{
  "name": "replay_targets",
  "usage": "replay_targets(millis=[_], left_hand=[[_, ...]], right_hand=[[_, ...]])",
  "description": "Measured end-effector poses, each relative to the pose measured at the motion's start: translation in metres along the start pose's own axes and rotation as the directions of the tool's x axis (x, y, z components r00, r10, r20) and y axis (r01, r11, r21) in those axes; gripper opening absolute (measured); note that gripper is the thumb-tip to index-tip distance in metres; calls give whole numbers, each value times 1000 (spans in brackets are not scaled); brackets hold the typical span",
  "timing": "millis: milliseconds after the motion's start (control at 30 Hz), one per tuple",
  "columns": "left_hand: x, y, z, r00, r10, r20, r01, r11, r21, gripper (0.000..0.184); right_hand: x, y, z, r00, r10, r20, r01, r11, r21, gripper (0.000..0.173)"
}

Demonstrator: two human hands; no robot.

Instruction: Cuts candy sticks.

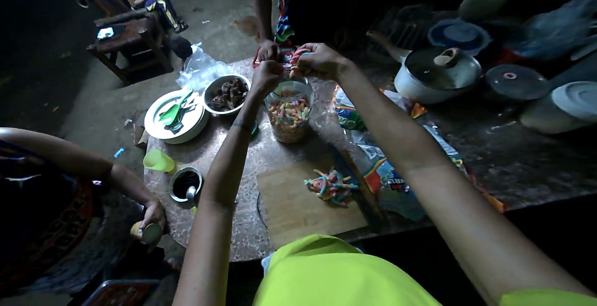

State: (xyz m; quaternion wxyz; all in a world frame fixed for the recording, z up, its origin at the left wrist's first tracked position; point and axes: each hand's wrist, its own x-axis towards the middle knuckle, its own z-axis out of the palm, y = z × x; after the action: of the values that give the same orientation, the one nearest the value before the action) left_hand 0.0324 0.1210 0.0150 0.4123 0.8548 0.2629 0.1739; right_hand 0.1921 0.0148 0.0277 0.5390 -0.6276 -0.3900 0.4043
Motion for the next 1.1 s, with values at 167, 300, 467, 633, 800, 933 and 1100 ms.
replay_targets(millis=[167, 300, 467, 633, 800, 933, 1100], left_hand=[[-1, 4, 3, 999, -32, -12, 32, 999, 30, 26], [-2, 9, 9, 991, -110, 72, 127, 941, -313, 39], [-8, 15, 9, 988, -141, 66, 152, 771, -618, 23], [-13, 19, 5, 967, -243, 76, 229, 701, -676, 18], [-9, 14, 5, 959, -267, -92, 189, 848, -495, 21], [-9, 5, -3, 974, -188, -127, 149, 952, -266, 22], [-14, 7, 3, 997, -75, -36, 55, 923, -382, 27]], right_hand=[[1, -9, 1, 999, -3, 38, 8, 990, -142, 34], [-1, -12, 5, 999, -12, 33, 16, 992, -126, 35], [-5, -14, 9, 1000, -7, 11, 8, 996, -91, 35], [-3, -9, 9, 995, -64, 81, 75, 988, -135, 33], [-5, -13, 15, 998, -48, 42, 56, 975, -214, 33], [-5, -13, 13, 999, -45, 17, 48, 971, -235, 35], [0, -7, 15, 999, -42, 26, 45, 990, -136, 41]])
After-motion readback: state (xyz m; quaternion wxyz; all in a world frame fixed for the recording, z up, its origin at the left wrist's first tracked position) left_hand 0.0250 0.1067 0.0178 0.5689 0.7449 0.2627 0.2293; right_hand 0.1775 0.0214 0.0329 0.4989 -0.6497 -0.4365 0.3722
